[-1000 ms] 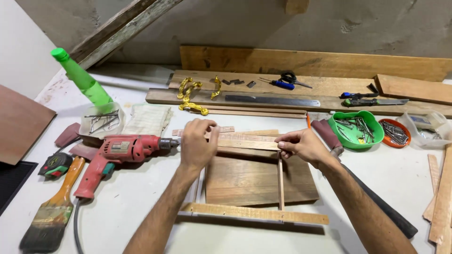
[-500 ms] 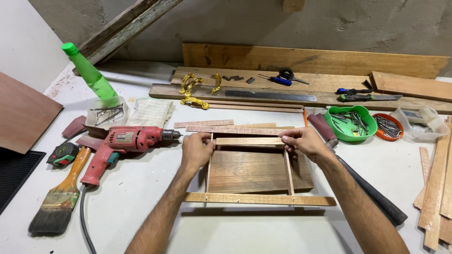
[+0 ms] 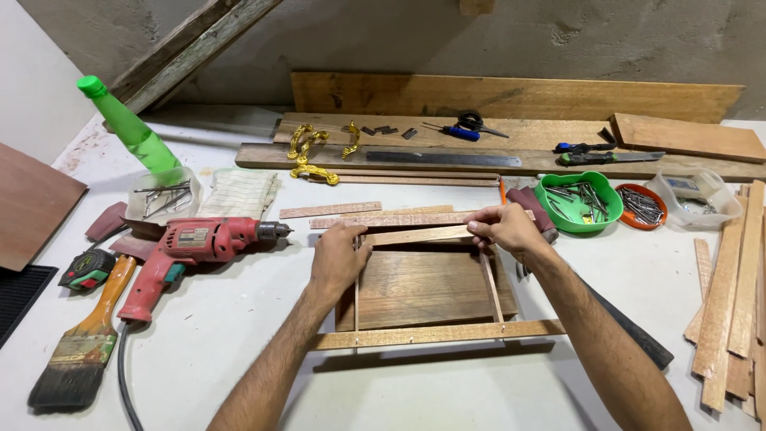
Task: Constructing a frame by measuring, aligning, and nailing wooden strips onto a base board.
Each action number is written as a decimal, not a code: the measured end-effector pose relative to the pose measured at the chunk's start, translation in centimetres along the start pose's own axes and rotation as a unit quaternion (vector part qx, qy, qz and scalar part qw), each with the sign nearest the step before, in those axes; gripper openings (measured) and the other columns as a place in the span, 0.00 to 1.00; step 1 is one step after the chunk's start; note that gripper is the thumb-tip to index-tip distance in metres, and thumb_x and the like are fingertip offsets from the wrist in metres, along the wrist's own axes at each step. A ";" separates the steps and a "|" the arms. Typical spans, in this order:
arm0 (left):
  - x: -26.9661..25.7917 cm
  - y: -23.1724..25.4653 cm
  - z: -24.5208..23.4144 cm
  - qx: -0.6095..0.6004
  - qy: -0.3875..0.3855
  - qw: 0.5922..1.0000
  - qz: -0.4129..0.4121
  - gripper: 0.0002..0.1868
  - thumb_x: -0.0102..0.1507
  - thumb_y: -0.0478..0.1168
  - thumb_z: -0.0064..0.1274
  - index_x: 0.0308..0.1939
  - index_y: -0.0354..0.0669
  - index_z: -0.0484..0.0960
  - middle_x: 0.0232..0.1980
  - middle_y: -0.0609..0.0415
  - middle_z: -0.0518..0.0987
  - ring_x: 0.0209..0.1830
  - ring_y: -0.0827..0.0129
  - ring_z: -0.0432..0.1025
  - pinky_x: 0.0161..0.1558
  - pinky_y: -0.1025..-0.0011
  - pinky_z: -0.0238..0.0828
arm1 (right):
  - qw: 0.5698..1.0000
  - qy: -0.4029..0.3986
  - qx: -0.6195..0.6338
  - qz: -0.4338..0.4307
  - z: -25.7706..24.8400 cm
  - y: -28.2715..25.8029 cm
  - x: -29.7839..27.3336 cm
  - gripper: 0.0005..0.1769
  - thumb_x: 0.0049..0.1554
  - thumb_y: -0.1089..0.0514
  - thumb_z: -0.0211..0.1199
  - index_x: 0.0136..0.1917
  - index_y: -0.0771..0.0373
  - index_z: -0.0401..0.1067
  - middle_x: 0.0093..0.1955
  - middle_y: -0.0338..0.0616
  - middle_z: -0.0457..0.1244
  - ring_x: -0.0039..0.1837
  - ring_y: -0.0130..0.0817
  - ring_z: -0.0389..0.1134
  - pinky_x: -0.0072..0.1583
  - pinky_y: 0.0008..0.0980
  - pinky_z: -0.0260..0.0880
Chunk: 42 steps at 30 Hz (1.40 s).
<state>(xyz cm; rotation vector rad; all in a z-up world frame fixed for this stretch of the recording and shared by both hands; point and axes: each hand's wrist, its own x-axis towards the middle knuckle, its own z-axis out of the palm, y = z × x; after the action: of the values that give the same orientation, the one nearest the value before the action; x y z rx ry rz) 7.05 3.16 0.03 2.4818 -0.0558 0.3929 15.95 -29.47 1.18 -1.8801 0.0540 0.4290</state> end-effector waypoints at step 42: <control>4.0 1.0 0.2 0.105 -0.145 0.984 -0.007 0.10 0.59 0.38 0.67 0.36 0.33 0.87 0.34 0.39 0.84 0.38 0.54 0.82 0.41 0.61 0.83 | 0.986 0.134 0.066 -0.079 0.2 3.5 -0.2 0.13 0.53 0.64 0.72 0.52 0.68 0.80 0.41 0.41 0.72 0.39 0.20 0.68 0.39 0.19 0.66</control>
<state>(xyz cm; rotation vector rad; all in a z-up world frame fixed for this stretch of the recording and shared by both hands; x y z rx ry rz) 10.81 2.44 1.69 2.7293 -0.1199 0.0284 14.86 -30.55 -2.00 -1.7845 0.1101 0.0606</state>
